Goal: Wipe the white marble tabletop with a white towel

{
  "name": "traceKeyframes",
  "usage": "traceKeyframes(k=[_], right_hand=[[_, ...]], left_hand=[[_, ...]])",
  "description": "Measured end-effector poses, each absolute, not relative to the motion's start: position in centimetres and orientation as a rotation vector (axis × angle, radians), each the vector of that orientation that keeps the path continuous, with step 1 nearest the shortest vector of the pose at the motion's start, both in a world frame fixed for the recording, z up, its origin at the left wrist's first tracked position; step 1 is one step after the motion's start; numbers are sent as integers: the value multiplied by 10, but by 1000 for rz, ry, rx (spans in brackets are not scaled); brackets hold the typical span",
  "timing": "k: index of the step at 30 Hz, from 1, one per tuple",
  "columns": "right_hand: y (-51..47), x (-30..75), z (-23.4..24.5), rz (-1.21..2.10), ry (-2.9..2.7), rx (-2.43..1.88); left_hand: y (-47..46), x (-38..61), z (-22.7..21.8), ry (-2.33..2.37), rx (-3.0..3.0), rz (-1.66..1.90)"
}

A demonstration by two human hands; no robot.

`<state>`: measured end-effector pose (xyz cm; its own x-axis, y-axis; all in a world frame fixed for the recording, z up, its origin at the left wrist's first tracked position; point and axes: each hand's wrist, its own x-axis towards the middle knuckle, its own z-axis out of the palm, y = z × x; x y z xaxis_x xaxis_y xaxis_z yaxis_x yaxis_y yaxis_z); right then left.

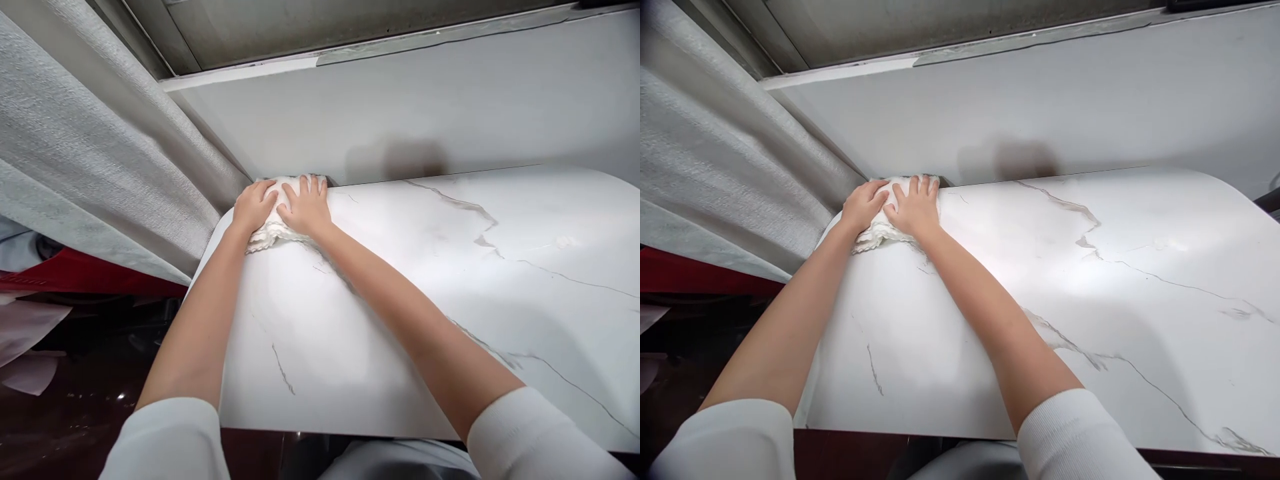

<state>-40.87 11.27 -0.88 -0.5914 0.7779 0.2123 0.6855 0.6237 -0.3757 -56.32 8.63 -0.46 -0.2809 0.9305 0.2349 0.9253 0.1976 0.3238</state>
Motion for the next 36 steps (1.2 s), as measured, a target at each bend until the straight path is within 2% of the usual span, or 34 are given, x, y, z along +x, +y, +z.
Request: traceKeyframes(k=[13, 21, 36], right_hand=[[88, -426, 3, 500, -2775, -1004], [48, -414, 0, 503, -2768, -950], [-47, -379, 5, 630, -2808, -785]], left_hand=[[55, -602, -7, 2405, 1886, 647], [13, -587, -2, 2412, 1917, 525], [-93, -557, 7, 2385, 1838, 557]])
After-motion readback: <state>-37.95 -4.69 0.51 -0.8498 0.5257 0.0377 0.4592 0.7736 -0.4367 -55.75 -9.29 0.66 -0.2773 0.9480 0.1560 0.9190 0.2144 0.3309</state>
